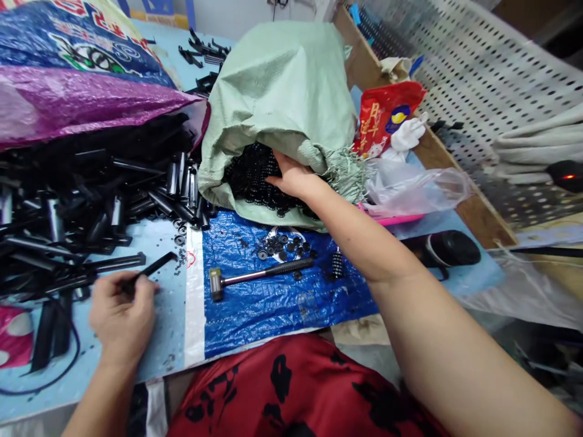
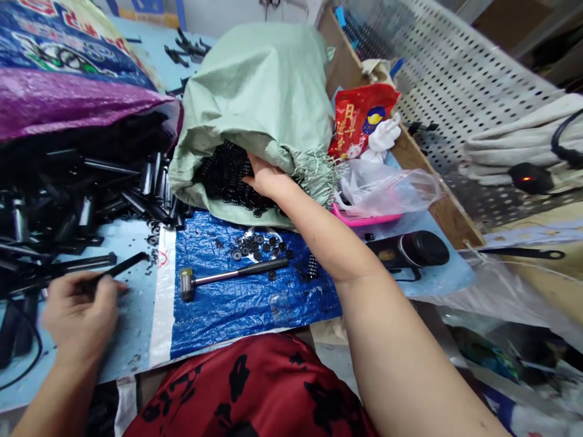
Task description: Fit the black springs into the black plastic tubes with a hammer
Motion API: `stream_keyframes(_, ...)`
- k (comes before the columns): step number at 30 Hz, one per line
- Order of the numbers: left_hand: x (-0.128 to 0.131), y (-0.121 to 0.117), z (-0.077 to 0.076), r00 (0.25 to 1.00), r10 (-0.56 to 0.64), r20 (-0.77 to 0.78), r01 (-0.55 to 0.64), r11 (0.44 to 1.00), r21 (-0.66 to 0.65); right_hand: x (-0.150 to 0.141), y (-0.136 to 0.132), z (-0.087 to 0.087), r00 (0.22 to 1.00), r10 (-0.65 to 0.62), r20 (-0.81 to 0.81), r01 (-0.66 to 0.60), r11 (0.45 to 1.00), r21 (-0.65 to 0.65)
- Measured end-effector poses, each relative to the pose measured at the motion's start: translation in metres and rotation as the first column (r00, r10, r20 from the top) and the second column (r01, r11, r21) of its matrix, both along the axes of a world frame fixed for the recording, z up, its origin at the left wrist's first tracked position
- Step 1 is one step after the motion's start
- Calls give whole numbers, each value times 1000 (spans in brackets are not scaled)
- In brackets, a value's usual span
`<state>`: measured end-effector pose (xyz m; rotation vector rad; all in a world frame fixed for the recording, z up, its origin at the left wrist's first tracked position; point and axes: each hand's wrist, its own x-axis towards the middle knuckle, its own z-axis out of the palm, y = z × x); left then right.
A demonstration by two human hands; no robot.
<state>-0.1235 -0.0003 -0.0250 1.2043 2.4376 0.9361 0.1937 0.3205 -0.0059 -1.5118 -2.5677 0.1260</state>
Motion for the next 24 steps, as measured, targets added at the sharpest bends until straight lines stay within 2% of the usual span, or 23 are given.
stream_keyframes(2, 7, -5, -7, 1000, -27, -5, 27, 999, -37, 1, 4, 2, 999, 7, 45, -3, 996, -84)
stream_keyframes(4, 9, -2, -8, 988, -122, -95, 106, 983, -150, -3, 3, 7, 995, -19, 94, 30, 993, -116)
stream_keyframes(8, 9, 14, 0, 924, -343, -169, 257, 884, -391, -15, -10, 17, 981, -38, 190, 51, 997, -63)
stream_keyframes(12, 13, 32, 5, 850, -435, -297, 246, 827, -506, -14, -38, 26, 952, -3, 305, 9, 1000, -19)
stream_keyframes(14, 14, 39, 6, 838, -460, -295, 222, 780, -585, 0, -65, 31, 959, 51, 280, -54, 999, 5)
stream_keyframes(16, 13, 42, 5, 842, -473, -260, 227, 747, -625, 25, -105, 35, 969, 152, 194, -161, 987, 30)
stream_keyframes(18, 9, 41, 4, 855, -452, -256, 238, 779, -580, 59, -151, 33, 981, 176, 86, -183, 979, 88)
stream_keyframes(21, 3, 42, 2, 869, -419, -262, 238, 820, -520, 113, -212, 17, 991, 111, -80, -92, 972, 216)
stream_keyframes(24, 1, 49, 6, 899, -392, -198, 220, 792, -569, 145, -250, -4, 1000, 20, -22, -16, 979, 205)
